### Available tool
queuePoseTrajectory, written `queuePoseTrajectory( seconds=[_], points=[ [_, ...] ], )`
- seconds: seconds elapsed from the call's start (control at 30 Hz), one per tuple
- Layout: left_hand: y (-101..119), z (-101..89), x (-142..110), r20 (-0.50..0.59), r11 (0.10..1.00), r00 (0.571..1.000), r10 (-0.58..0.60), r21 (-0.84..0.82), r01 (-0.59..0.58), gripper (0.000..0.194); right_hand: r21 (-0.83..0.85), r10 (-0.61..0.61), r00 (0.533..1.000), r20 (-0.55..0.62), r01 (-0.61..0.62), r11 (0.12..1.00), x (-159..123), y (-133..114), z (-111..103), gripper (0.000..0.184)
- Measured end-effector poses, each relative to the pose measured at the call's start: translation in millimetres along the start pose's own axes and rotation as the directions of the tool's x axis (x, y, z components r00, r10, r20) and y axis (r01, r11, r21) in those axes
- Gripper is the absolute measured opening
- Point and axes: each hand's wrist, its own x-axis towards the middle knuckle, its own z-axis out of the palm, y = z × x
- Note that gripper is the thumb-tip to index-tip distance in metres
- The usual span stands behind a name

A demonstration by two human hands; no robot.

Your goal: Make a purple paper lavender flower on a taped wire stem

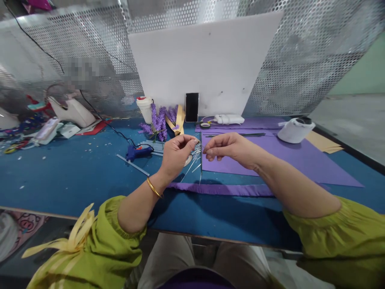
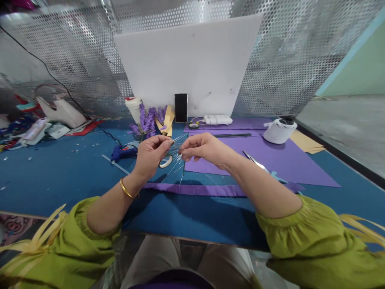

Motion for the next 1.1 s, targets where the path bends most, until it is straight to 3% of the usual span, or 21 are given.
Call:
queuePoseTrajectory(
  seconds=[0.1,0.27,0.63,0.87,0.97,1.03,1.1],
  points=[
    [1,0.3,0,0.027,0.999,1.000,-0.014,-0.037,0.015,0.020,0.088,0.012,0.999,0.036,-0.015,0.996,1,4,2,0.018],
    [2,0.3,0,0.061,0.992,0.997,-0.045,-0.111,0.052,0.021,0.218,-0.019,0.999,-0.038,0.027,0.976,2,8,13,0.019],
    [6,0.0,0,0.087,0.987,0.994,-0.067,-0.142,0.079,0.018,0.156,-0.037,0.994,-0.105,0.053,0.986,-2,4,22,0.016],
    [8,0.9,0,0.036,0.996,0.996,-0.087,-0.034,0.088,0.019,-0.024,-0.084,0.976,-0.201,0.081,0.996,-4,3,27,0.015],
    [10,1.2,0,0.026,0.996,0.996,-0.085,-0.007,0.085,0.018,-0.206,-0.136,0.956,-0.259,0.083,0.975,-6,3,28,0.011],
    [11,1.4,-1,0.013,0.997,0.997,-0.074,-0.001,0.074,0.017,-0.403,-0.218,0.931,-0.294,0.086,0.911,-8,3,30,0.009],
    [11,1.7,-1,-0.012,0.997,0.997,-0.072,-0.001,0.072,0.016,-0.618,-0.340,0.888,-0.311,0.083,0.782,-10,2,34,0.009]
  ],
)
